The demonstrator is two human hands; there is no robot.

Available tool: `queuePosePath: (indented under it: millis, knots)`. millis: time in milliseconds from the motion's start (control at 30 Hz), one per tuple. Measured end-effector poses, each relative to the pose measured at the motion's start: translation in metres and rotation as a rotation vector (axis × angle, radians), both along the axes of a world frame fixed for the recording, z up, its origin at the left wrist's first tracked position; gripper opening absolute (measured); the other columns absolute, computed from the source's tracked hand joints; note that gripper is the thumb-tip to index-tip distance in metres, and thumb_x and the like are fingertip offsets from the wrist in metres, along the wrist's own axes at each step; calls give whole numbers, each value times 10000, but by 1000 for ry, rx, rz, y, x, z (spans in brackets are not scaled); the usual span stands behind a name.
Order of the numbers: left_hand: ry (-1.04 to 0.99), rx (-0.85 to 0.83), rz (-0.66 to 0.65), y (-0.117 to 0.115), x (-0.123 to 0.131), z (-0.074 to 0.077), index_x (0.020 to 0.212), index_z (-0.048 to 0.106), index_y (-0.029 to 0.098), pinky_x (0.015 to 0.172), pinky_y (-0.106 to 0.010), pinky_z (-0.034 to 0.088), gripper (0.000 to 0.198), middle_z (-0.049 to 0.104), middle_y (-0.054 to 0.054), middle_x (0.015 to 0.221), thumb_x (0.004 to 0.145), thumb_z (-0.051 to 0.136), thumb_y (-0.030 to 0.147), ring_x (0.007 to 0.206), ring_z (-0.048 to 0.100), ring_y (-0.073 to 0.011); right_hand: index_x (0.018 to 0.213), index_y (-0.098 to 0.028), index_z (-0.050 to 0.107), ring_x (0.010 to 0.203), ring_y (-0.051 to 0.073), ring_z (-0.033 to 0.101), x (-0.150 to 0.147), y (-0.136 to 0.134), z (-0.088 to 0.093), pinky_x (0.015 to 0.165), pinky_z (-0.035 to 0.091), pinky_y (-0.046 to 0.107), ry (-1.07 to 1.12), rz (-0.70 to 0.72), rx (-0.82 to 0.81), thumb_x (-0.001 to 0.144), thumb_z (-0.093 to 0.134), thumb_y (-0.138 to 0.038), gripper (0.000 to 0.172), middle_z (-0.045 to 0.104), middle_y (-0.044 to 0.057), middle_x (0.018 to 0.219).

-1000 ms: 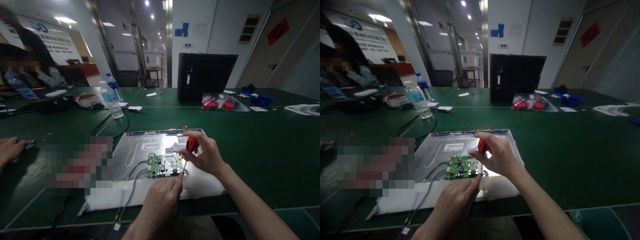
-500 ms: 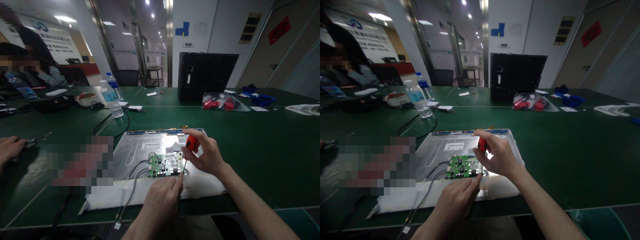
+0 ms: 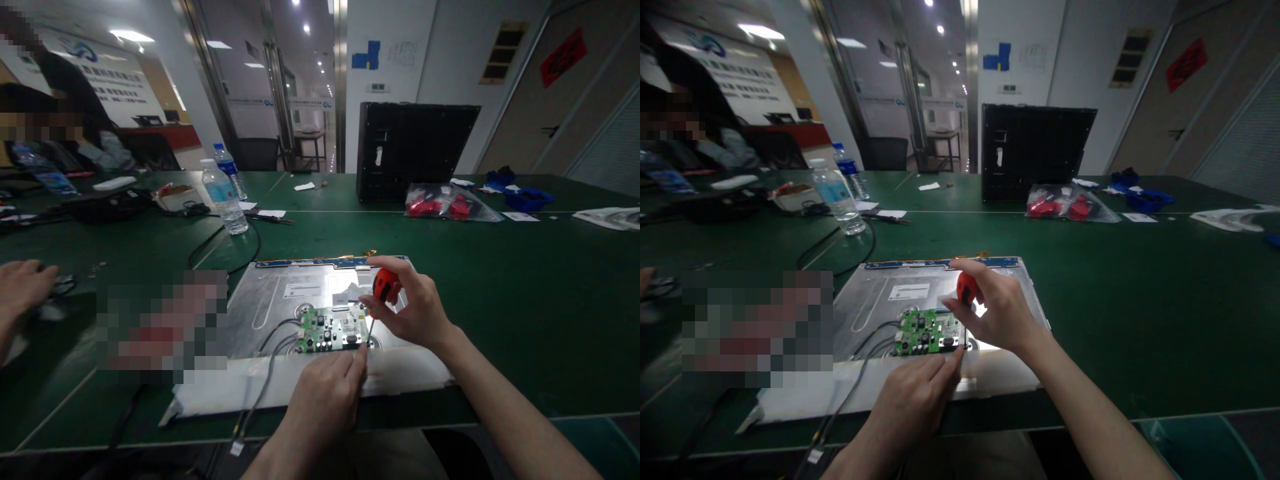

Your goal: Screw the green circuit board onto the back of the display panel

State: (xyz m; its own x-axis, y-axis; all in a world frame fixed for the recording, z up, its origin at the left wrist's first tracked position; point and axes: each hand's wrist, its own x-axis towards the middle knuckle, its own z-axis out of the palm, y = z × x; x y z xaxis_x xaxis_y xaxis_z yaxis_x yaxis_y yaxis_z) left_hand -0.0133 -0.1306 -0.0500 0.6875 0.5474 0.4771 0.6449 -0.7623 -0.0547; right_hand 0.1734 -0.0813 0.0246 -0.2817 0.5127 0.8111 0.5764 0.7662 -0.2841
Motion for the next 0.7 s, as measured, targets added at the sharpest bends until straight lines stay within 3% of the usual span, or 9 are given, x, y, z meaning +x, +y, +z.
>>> queuePosePath:
  millis: [133,300,567,700]
  knots:
    - [-12,12,-14,0,1,1,1137,535,91,507,-273,475,296,599,-20,668,882,387,70,555,588,-176,1186,-226,488,525,86,489,1,1,-1,489,413,209,-11,8,1,878,620,-349,357,556,-59,680]
    - [3,14,-9,-1,2,2,1115,533,92,491,-280,462,282,589,-12,651,861,412,66,533,578,-180,1309,-184,440,624,116,570,3,-3,4,559,477,246,6,118,-103,883,491,-213,430,615,9,827]
    - [-2,19,-7,-1,1,2,1143,512,92,499,-284,464,309,603,-18,673,861,392,53,557,591,-184,1176,-214,486,535,80,497,1,1,-1,508,434,204,9,32,21,867,641,-269,350,569,-57,708]
    - [-5,23,-9,-1,0,1,1138,511,94,496,-279,459,306,600,-15,667,860,390,52,543,583,-177,1209,-192,496,572,91,528,2,0,1,532,452,220,-10,61,2,876,610,-268,361,614,-21,779]
